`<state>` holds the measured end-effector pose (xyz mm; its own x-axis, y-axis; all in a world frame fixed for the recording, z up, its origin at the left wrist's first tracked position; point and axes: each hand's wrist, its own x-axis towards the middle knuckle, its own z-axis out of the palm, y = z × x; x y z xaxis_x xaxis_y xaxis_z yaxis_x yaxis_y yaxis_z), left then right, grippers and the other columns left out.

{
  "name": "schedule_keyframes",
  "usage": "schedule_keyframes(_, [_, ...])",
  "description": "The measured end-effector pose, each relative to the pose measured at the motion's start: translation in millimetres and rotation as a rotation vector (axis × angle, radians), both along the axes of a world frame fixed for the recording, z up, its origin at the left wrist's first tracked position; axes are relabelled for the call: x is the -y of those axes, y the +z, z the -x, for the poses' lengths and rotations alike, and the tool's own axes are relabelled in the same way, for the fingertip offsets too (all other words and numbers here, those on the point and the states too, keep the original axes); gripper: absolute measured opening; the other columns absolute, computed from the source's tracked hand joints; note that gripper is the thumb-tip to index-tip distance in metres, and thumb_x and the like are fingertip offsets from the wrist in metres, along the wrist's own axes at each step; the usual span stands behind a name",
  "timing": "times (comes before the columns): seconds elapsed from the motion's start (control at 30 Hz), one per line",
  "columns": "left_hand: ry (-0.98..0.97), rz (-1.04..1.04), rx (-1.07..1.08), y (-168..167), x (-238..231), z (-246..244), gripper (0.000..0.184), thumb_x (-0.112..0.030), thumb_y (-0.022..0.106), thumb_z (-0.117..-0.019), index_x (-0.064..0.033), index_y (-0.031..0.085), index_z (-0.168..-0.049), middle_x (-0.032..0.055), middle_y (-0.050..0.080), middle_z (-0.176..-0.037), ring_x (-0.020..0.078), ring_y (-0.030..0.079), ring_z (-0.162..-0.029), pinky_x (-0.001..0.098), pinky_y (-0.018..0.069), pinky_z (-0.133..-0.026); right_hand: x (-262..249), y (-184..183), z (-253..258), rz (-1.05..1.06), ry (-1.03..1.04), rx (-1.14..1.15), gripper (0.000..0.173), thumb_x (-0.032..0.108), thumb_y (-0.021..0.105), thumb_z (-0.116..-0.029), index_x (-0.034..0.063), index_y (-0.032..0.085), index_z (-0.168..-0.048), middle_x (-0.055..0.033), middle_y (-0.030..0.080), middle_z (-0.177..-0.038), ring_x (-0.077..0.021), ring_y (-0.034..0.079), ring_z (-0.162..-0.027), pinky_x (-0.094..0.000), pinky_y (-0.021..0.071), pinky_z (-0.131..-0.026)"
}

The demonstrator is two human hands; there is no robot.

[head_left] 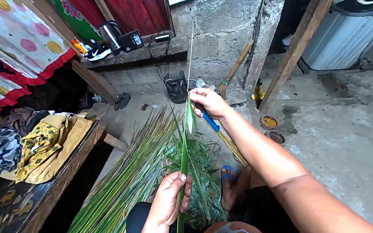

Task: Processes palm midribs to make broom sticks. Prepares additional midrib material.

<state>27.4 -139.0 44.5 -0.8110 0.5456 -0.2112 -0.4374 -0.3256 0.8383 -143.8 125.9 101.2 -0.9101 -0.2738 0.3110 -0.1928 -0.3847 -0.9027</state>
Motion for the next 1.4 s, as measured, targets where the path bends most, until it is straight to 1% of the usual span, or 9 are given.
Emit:
schedule_keyframes(0.1, [0.053, 0.091, -0.033, 0.0, -1.3, 0.2, 0.028, -0.019, 0.049, -0.1061, 0.0001, 0.068, -0.100, 0.0084, 0.067, -0.074, 0.0092, 0.061, -0.050, 0.0221, 0.0526, -0.045, 3.0, 7.0, -8.2, -0.040, 0.053, 0.094, 0.027, 0.015, 0.049, -0.1064, 0.0019, 0.062, -0.125, -0.0061, 0.062, -0.071, -0.0085, 0.054, -0.046, -0.0218, 0.0492, -0.042])
schedule_keyframes(0.2, [0.075, 0.202, -0.101, -3.7, -4.2, 2.0, 0.029, -0.016, 0.046, -0.1067, 0.0036, 0.067, -0.110, 0.0133, 0.071, -0.081, 0.0166, 0.068, -0.059, 0.0300, 0.0600, -0.053, 14.7, 1.7, -14.2, -0.043, 0.092, 0.135, 0.022, 0.017, 0.050, -0.1059, 0.0011, 0.064, -0.111, -0.0080, 0.061, -0.068, -0.0097, 0.054, -0.045, -0.0222, 0.0484, -0.041])
schedule_keyframes(0.27, [0.055, 0.265, -0.149, -10.9, -4.3, 0.1, 0.030, -0.015, 0.042, -0.1085, 0.0047, 0.065, -0.114, 0.0157, 0.072, -0.087, 0.0212, 0.072, -0.066, 0.0348, 0.0632, -0.060, 14.6, 5.3, -8.1, -0.034, 0.022, 0.159, 0.020, 0.014, 0.048, -0.1077, -0.0003, 0.062, -0.111, -0.0073, 0.064, -0.071, -0.0094, 0.057, -0.049, -0.0214, 0.0493, -0.043])
schedule_keyframes(0.4, [0.125, 0.309, -0.160, -13.9, -4.5, -1.6, 0.030, -0.016, 0.041, -0.1095, 0.0032, 0.065, -0.106, 0.0107, 0.068, -0.076, 0.0156, 0.066, -0.056, 0.0288, 0.0583, -0.050, 9.2, -1.1, -12.9, -0.105, -0.017, 0.196, 0.024, 0.019, 0.049, -0.1071, 0.0018, 0.063, -0.117, -0.0088, 0.064, -0.071, -0.0105, 0.056, -0.047, -0.0228, 0.0491, -0.042])
schedule_keyframes(0.47, [0.170, 0.308, -0.161, -7.8, -4.7, 2.9, 0.030, -0.015, 0.042, -0.1091, 0.0034, 0.065, -0.105, 0.0102, 0.067, -0.074, 0.0140, 0.063, -0.054, 0.0269, 0.0559, -0.048, 6.9, -15.2, -30.2, -0.227, 0.092, 0.168, 0.025, 0.024, 0.051, -0.1065, 0.0036, 0.065, -0.113, -0.0090, 0.065, -0.071, -0.0117, 0.057, -0.048, -0.0248, 0.0500, -0.045])
schedule_keyframes(0.57, [0.192, 0.306, -0.192, 0.0, -7.4, 10.2, 0.029, -0.014, 0.042, -0.1089, 0.0032, 0.065, -0.104, 0.0098, 0.067, -0.073, 0.0130, 0.062, -0.052, 0.0260, 0.0553, -0.047, 5.5, -43.8, -60.0, -0.329, 0.314, 0.069, 0.026, 0.024, 0.054, -0.1062, 0.0028, 0.067, -0.109, -0.0019, 0.066, -0.073, -0.0076, 0.059, -0.052, -0.0227, 0.0519, -0.048])
schedule_keyframes(0.77, [0.080, 0.163, -0.102, 5.1, -19.4, 11.2, 0.029, -0.016, 0.042, -0.1082, 0.0003, 0.065, -0.100, 0.0054, 0.062, -0.070, 0.0078, 0.057, -0.049, 0.0208, 0.0509, -0.044, 6.8, -75.7, -86.5, -0.169, 0.434, -0.051, 0.025, 0.022, 0.055, -0.1060, 0.0020, 0.069, -0.108, -0.0004, 0.067, -0.073, -0.0056, 0.058, -0.051, -0.0208, 0.0495, -0.045])
schedule_keyframes(1.07, [0.016, 0.035, -0.043, 7.0, -18.6, 6.3, 0.027, -0.018, 0.048, -0.1071, -0.0016, 0.066, -0.097, 0.0039, 0.061, -0.070, 0.0056, 0.055, -0.049, 0.0190, 0.0493, -0.044, 5.1, -60.0, -59.0, -0.082, 0.347, -0.060, 0.022, 0.016, 0.052, -0.1060, 0.0020, 0.069, -0.102, -0.0009, 0.066, -0.070, -0.0053, 0.059, -0.051, -0.0201, 0.0502, -0.047])
schedule_keyframes(1.4, [0.057, -0.056, 0.006, 3.1, -7.5, -0.3, 0.026, -0.022, 0.052, -0.1059, -0.0017, 0.067, -0.097, 0.0052, 0.061, -0.070, 0.0067, 0.057, -0.048, 0.0199, 0.0503, -0.044, 18.9, -27.6, -21.7, -0.104, 0.294, -0.073, 0.022, 0.013, 0.051, -0.1057, -0.0010, 0.068, -0.106, -0.0079, 0.065, -0.066, -0.0096, 0.058, -0.047, -0.0225, 0.0502, -0.045])
